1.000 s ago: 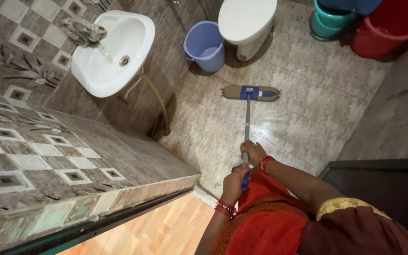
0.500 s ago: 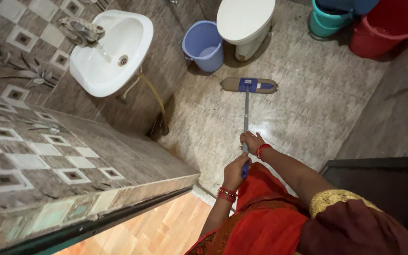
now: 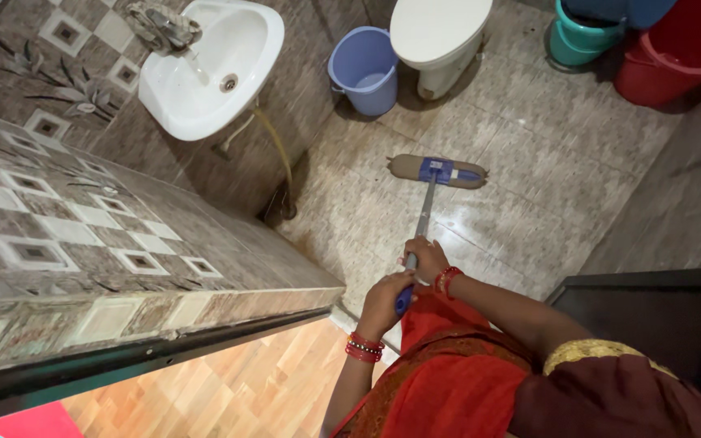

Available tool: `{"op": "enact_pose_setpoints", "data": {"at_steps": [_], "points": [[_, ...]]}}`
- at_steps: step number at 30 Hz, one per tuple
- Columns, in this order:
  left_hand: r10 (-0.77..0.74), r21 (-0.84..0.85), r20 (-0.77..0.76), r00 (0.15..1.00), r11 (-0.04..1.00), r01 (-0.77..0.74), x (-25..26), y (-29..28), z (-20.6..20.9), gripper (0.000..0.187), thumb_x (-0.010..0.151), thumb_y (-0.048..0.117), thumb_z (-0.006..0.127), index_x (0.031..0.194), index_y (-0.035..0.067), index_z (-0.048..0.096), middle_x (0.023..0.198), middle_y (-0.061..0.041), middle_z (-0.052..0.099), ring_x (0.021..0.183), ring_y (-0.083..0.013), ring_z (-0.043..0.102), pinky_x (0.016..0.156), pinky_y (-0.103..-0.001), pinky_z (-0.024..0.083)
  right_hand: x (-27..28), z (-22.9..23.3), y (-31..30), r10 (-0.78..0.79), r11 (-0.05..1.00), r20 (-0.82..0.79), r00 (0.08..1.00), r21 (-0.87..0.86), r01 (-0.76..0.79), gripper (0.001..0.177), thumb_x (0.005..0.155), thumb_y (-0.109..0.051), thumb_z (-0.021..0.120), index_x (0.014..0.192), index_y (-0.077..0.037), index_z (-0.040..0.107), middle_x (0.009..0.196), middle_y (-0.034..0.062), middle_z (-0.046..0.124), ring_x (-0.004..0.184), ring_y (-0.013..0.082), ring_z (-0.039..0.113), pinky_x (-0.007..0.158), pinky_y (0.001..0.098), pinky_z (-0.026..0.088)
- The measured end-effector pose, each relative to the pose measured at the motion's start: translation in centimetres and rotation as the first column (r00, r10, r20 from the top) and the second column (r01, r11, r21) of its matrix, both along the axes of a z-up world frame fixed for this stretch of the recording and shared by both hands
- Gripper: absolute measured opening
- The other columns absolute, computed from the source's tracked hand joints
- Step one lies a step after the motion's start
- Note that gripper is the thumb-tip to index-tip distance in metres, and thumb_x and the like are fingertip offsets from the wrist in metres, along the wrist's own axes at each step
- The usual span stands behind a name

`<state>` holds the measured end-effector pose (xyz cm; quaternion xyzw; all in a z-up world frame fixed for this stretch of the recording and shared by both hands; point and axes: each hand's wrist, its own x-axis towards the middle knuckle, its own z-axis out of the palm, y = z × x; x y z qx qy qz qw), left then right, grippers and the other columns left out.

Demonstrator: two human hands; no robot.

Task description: The person sweeps the tiled floor of a bathroom using a long-handled broom, moving it around a toilet, a sink pedestal, and several plastic buckets.

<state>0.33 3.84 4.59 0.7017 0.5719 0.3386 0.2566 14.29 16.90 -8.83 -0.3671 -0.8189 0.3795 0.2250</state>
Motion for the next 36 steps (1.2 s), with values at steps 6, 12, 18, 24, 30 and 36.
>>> {"op": "enact_pose_setpoints", "data": {"at_steps": [6, 12, 18, 24, 30, 36], "points": [[0.085, -0.168, 0.064, 0.994, 0.983, -0.073, 1.0, 0.2, 0.6, 0.023, 0.085, 0.008, 0.07, 0.107, 0.007, 0.067, 0.124, -0.014, 0.071, 0.105, -0.0357, 0.069, 0.087, -0.041, 0.055, -0.2, -0.6, 0.5, -0.013, 0.995, -0.086, 0.996, 0.098, 0.022, 0.025, 0.08, -0.016, 0.081, 0.077, -0.011, 0.056, 0.081, 0.004, 0.063, 0.089, 0.032, 0.059, 0.079, 0.0472, 0.042], [0.062, 0.023, 0.069, 0.996, 0.998, -0.064, 0.9, 3.1, -1.7, 0.022, 0.085, 0.006, 0.069, 0.106, 0.008, 0.065, 0.123, -0.013, 0.07, 0.115, -0.0352, 0.068, 0.091, -0.041, 0.055, -0.3, -3.9, 3.6, -0.02, 0.999, -0.015, 1.0, 0.036, 0.02, 0.018, 0.085, -0.016, 0.075, 0.078, -0.013, 0.059, 0.088, 0.0057, 0.062, 0.093, 0.0324, 0.059, 0.08, 0.048, 0.043], [0.055, -0.086, -0.028, 0.998, 0.995, -0.058, 1.2, 8.6, -4.9, 0.024, 0.074, 0.006, 0.067, 0.098, 0.01, 0.067, 0.129, -0.011, 0.07, 0.098, -0.0347, 0.069, 0.081, -0.044, 0.053, -0.4, -6.3, 9.0, -0.098, 0.995, 0.232, 0.968, 0.026, 0.094, 0.035, 0.067, -0.021, 0.083, 0.097, -0.019, 0.067, 0.141, 0.011, 0.055, 0.124, 0.0334, 0.054, 0.103, 0.0601, 0.037], [0.059, -0.148, -0.079, 0.995, 0.987, -0.071, 1.8, 11.9, -6.8, 0.012, 0.084, 0.009, 0.066, 0.095, 0.014, 0.064, 0.134, -0.005, 0.069, 0.094, -0.031, 0.07, 0.08, -0.042, 0.053, -0.4, -5.3, 12.3, -0.085, 0.983, 0.408, 0.909, -0.116, 0.144, 0.033, 0.087, -0.034, 0.08, 0.115, -0.025, 0.065, 0.162, 0.0077, 0.038, 0.143, 0.0302, 0.042, 0.115, 0.0671, 0.026], [0.059, -0.107, -0.066, 0.996, 0.992, -0.066, 3.8, 8.6, -7.8, 0.021, 0.081, 0.01, 0.067, 0.1, 0.016, 0.065, 0.129, -0.004, 0.072, 0.104, -0.0288, 0.07, 0.092, -0.051, 0.047, 1.4, -4.1, 9.7, -0.021, 0.993, 0.513, 0.858, -0.092, 0.079, 0.054, 0.071, -0.028, 0.081, 0.122, -0.028, 0.062, 0.165, 0.0046, 0.035, 0.147, 0.0274, 0.037, 0.115, 0.0674, 0.026], [0.026, -0.119, -0.105, 0.994, 0.992, -0.038, 3.3, 4.1, -5.3, 0.021, 0.083, 0.021, 0.074, 0.101, 0.014, 0.067, 0.131, -0.005, 0.069, 0.122, -0.0285, 0.063, 0.104, -0.057, 0.041, 1.8, -3.3, 4.8, -0.052, 0.994, 0.392, 0.919, -0.068, 0.085, 0.035, 0.082, -0.04, 0.078, 0.112, -0.024, 0.067, 0.147, 0.0068, 0.052, 0.139, 0.0296, 0.046, 0.114, 0.0638, 0.028]]}}
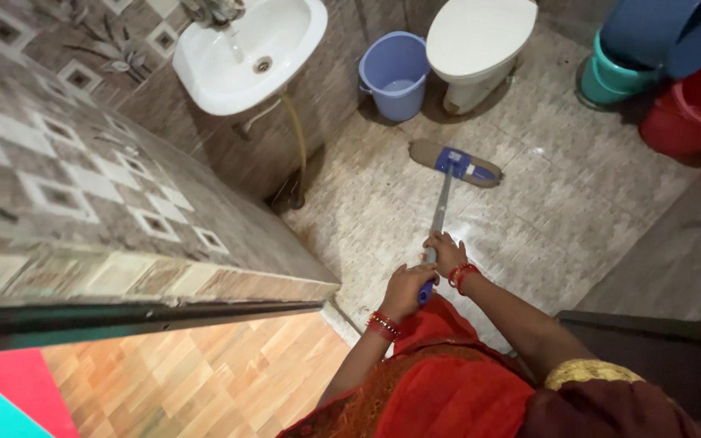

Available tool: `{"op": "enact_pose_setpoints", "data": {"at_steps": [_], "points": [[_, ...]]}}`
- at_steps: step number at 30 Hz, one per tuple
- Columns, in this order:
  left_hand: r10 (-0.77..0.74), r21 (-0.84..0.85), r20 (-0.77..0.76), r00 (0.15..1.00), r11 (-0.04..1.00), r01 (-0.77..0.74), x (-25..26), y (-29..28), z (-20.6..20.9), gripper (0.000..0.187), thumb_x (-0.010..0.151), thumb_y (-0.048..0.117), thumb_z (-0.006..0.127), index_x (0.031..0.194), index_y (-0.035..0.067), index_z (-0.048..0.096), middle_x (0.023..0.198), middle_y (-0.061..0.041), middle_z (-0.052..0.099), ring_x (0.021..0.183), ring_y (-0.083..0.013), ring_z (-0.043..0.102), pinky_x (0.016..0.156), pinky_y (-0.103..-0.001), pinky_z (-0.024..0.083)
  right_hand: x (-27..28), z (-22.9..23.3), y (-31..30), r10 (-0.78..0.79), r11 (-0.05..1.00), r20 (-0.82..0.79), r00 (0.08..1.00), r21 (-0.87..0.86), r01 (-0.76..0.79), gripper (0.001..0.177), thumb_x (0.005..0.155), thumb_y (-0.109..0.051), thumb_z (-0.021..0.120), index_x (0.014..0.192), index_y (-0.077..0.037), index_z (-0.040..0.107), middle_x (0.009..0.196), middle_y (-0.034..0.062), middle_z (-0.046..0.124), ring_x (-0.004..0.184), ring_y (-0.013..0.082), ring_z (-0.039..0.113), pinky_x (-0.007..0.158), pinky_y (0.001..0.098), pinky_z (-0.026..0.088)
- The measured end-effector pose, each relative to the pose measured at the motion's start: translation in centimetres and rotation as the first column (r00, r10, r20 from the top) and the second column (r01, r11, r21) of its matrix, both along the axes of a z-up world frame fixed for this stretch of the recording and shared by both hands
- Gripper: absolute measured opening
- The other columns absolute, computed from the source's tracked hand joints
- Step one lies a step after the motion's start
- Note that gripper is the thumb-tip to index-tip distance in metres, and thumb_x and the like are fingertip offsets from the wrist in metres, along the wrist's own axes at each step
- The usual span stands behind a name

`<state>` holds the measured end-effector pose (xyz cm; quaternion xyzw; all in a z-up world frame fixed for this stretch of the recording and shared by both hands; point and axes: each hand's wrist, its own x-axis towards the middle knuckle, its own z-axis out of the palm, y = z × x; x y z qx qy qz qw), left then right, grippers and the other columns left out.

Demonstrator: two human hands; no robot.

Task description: The person sweeps the tiled floor of a bathroom using a long-handled broom, moving it around a toilet, a sink pedestal, and several plastic buckets.

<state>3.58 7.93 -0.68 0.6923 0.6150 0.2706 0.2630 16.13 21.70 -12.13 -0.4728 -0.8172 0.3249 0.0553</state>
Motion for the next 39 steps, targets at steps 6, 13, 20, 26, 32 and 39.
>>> {"op": "enact_pose_setpoints", "data": {"at_steps": [6, 13, 20, 26, 32, 39], "points": [[-0.065, -0.003, -0.07, 0.995, 0.998, 0.065, -1.4, -4.2, 5.2, 0.04, 0.085, 0.029, 0.075, 0.121, 0.013, 0.069, 0.13, -0.007, 0.071, 0.126, -0.0289, 0.061, 0.114, -0.056, 0.036, 0.5, 2.3, -5.1, 0.105, 0.993, -0.179, 0.978, 0.079, -0.092, 0.033, 0.076, -0.031, 0.081, 0.101, -0.015, 0.066, 0.114, 0.0074, 0.066, 0.113, 0.0291, 0.063, 0.113, 0.0549, 0.035], [0.0, 0.216, 0.321, 0.947, 0.974, -0.073, 0.1, -4.4, 7.8, 0.019, 0.089, 0.019, 0.08, 0.1, 0.007, 0.07, 0.096, -0.013, 0.071, 0.091, -0.0314, 0.068, 0.083, -0.04, 0.055, 0.3, 4.4, -5.9, 0.146, 0.988, -0.585, 0.798, 0.129, -0.087, 0.02, 0.078, -0.018, 0.076, 0.084, -0.006, 0.061, 0.083, 0.0113, 0.064, 0.084, 0.0329, 0.063, 0.086, 0.0443, 0.045], [-0.118, 0.303, 0.413, 0.903, 0.953, -0.014, 1.7, -1.5, 3.7, 0.012, 0.092, 0.01, 0.074, 0.092, 0.006, 0.063, 0.091, -0.013, 0.068, 0.086, -0.0315, 0.067, 0.08, -0.038, 0.053, 0.7, 0.9, -3.2, 0.159, 0.977, -0.619, 0.769, 0.209, -0.034, 0.019, 0.085, -0.016, 0.071, 0.077, -0.004, 0.06, 0.076, 0.0132, 0.06, 0.073, 0.0315, 0.061, 0.068, 0.0419, 0.05], [-0.145, 0.285, 0.423, 0.894, 0.958, 0.02, 0.8, 5.6, 2.3, 0.011, 0.092, 0.012, 0.073, 0.096, 0.006, 0.065, 0.091, -0.013, 0.065, 0.084, -0.0327, 0.065, 0.077, -0.039, 0.052, -0.4, 0.6, 2.8, -0.068, 0.998, -0.554, 0.83, -0.032, 0.061, 0.022, 0.09, -0.018, 0.071, 0.079, -0.001, 0.061, 0.078, 0.0153, 0.06, 0.073, 0.0281, 0.06, 0.066, 0.0411, 0.049], [-0.177, 0.437, 0.288, 0.941, 0.899, 0.035, 1.2, 13.6, 0.9, 0.015, 0.089, 0.015, 0.075, 0.084, 0.009, 0.063, 0.079, -0.011, 0.06, 0.08, -0.0338, 0.058, 0.084, -0.044, 0.046, -0.2, 1.1, 11.0, -0.102, 0.978, -0.658, 0.746, -0.202, -0.044, 0.016, 0.084, -0.018, 0.07, 0.088, -0.003, 0.065, 0.084, 0.0092, 0.067, 0.078, 0.0187, 0.063, 0.071, 0.0334, 0.052], [-0.044, 0.222, 0.397, 0.917, 0.974, -0.049, 1.4, 14.6, -2.0, 0.024, 0.088, 0.017, 0.077, 0.078, 0.007, 0.057, 0.079, -0.015, 0.058, 0.076, -0.0349, 0.053, 0.074, -0.041, 0.046, -1.0, 2.1, 12.5, -0.153, 0.921, -0.693, 0.704, -0.359, -0.153, 0.018, 0.086, -0.02, 0.069, 0.086, -0.003, 0.065, 0.08, 0.0051, 0.064, 0.077, 0.0153, 0.06, 0.069, 0.0347, 0.051]]}}
